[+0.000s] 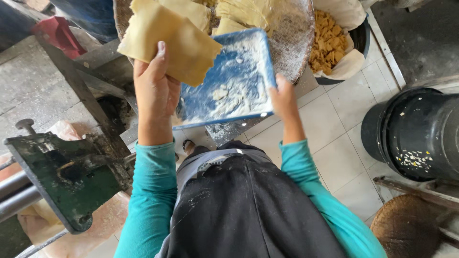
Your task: The person repeatedly picks up folded dough sheets from a woven basket, coats them in flour within a blue tray, and feeds them into a dough sheeter. The flattened sheets are collected on a cloth beneath the machine. The process is continuous and repetitive throughout the clip.
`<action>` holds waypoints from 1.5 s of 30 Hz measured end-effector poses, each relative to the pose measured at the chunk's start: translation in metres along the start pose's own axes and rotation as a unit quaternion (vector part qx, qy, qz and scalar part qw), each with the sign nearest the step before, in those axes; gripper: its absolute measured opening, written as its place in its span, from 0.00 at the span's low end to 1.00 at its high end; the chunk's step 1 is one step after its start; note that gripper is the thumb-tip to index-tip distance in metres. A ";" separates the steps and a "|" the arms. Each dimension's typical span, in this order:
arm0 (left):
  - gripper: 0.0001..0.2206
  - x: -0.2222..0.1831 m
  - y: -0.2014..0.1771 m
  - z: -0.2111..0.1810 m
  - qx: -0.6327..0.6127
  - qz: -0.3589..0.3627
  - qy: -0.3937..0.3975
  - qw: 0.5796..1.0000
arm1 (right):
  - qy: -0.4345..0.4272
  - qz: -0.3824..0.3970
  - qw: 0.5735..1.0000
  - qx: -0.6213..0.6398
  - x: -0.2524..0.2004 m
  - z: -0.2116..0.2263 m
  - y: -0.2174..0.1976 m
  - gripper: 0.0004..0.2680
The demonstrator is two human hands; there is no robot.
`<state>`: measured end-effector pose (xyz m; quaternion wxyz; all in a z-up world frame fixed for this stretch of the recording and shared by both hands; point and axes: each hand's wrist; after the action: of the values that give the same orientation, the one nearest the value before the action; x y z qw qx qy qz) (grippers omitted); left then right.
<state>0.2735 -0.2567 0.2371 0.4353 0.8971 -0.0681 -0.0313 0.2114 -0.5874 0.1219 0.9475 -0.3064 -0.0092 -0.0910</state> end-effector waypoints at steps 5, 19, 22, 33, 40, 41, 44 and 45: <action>0.17 -0.004 0.011 -0.021 -0.013 0.015 0.021 1.000 | 0.033 0.005 0.988 0.148 0.042 0.034 0.008 0.11; 0.18 0.006 0.006 0.028 0.032 0.007 -0.086 0.996 | 0.057 0.020 0.975 0.214 0.026 -0.004 0.021 0.10; 0.17 0.013 -0.017 0.065 0.016 0.081 -0.171 0.982 | 0.032 0.005 0.972 0.233 0.013 -0.026 0.024 0.10; 0.16 0.040 -0.136 0.156 0.673 -0.040 -0.122 0.728 | 0.036 -0.024 0.999 -0.031 -0.010 -0.048 0.031 0.08; 0.31 0.020 -0.113 0.137 0.767 -0.115 0.006 0.631 | -0.095 -0.106 0.950 -0.278 -0.007 -0.002 0.050 0.13; 0.33 0.017 -0.110 0.136 0.763 -0.118 -0.002 0.636 | -0.084 -0.079 0.946 -0.304 -0.002 0.003 0.060 0.14; 0.36 0.008 -0.106 0.143 0.756 -0.137 0.053 0.638 | -0.062 -0.039 0.938 -0.340 0.013 0.009 0.087 0.16; 0.37 0.004 -0.105 0.148 0.753 -0.145 0.084 0.636 | -0.056 -0.032 0.936 -0.345 0.016 0.009 0.091 0.17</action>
<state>0.2700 -0.3075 0.0630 -0.3971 0.9113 0.0996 0.0440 0.2436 -0.5128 0.0775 0.7780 -0.6188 -0.0400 -0.1016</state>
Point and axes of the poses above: each hand's wrist, its own x-axis towards the middle knuckle, its own y-axis out of the palm, z = x × y, and after that the axes turned 4 degrees about -y, right-handed
